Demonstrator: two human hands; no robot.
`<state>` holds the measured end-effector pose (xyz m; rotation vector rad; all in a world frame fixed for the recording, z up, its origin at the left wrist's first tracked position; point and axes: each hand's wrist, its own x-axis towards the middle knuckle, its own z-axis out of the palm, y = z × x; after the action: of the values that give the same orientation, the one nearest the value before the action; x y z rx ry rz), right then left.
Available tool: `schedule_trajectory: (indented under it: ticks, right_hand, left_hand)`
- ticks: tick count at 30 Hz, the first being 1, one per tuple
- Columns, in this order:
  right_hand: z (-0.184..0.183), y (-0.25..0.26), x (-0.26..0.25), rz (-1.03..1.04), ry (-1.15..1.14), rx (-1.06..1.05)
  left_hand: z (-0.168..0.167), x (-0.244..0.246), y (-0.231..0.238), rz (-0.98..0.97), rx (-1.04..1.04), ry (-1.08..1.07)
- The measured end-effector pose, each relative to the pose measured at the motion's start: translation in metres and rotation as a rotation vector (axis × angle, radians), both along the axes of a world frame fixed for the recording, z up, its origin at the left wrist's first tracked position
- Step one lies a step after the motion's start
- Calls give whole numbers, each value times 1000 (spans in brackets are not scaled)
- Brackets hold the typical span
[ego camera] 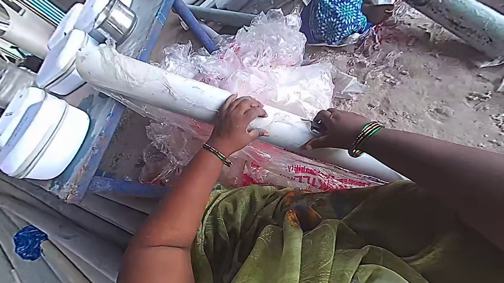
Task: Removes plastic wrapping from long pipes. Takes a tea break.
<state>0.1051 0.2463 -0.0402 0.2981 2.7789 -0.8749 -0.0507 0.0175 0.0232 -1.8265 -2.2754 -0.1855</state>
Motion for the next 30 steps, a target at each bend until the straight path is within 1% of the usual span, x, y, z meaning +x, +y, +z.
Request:
schedule_trajectory:
  ticks: [4, 8, 15, 18, 20, 22, 24, 27, 30]
  right_hand:
    - [-4, 0, -1, -1, 19, 0]
    - [-10, 2, -2, -21, 51, -17]
    - [8, -1, 0, -14, -44, -11]
    - [16, -2, 1, -12, -62, -15]
    - [19, -3, 2, -10, -70, -12]
    - [21, -3, 2, -9, -84, -6]
    - [21, -4, 2, -16, -88, 4]
    - [17, -5, 0, -24, -76, 9]
    - [15, -6, 0, -37, -78, 15]
  left_hand:
    - [-21, -4, -10, -84, 156, 44]
    - [-27, -7, -8, -113, 213, 22]
    - [-35, -7, -5, -176, 339, 103]
    - [-40, -8, -3, -179, 382, 120]
    - [-41, -10, 0, -168, 404, 177]
    - [-44, -12, 4, -152, 415, 222]
    - [-45, -13, 5, -131, 414, 208]
    - [-40, -13, 4, -121, 392, 132]
    - [-31, -10, -3, -139, 301, 29]
